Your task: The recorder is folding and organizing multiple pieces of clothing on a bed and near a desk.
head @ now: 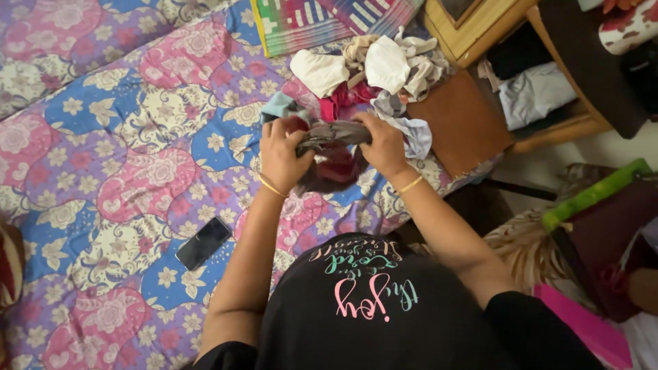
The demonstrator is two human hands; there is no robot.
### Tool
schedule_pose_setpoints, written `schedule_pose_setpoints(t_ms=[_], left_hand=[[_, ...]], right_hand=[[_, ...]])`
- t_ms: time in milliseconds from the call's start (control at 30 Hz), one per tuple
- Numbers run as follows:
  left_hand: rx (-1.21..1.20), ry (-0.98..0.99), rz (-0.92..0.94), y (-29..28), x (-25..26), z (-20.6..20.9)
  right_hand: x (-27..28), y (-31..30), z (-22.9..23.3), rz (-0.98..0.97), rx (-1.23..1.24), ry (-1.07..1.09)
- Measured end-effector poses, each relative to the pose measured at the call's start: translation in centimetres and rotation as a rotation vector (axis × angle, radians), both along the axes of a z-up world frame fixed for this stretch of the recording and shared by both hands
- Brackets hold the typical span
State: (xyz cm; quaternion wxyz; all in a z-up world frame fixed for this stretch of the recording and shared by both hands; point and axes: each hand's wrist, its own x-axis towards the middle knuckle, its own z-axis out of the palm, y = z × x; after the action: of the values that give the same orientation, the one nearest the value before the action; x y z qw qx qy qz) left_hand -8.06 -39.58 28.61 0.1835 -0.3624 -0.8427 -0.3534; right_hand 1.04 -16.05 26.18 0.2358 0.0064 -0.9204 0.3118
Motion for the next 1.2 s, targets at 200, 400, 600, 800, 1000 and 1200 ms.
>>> schedule_pose_setpoints(t_ms=[200,400,600,800,1000,1200], left_hand=[[-0.239,-0.59,-0.142,0.9,-1.5,-5.2],[0.115,-0.335,-0.492,4.2,-1.1,-2.4],[0.065,-0.434,-0.909,10.5,1.4,-9.7],[0.29,-1.21,-0.527,12.5,1.2,-15.7],[0.554,-1.41,-0.614,14.3,0.9,-9.2],[0.988,-1.844,-0.181,20.6,2.5,-7.3]], right_hand=[[0.9,3.0,-5.3,-0.114,-0.121,-0.18],[1.7,2.5,-1.5,0.05,-0.774,-0.067],[2.6,3.7,0.3,0.275,-1.27,-0.087],[5.9,9.7,-1.9,-0.122,-1.335,0.16],[8.5,8.3,-3.5,0.185,-0.31,-0.253],[7.0,5.9,-0.9,-0.054,-0.316,-0.032]])
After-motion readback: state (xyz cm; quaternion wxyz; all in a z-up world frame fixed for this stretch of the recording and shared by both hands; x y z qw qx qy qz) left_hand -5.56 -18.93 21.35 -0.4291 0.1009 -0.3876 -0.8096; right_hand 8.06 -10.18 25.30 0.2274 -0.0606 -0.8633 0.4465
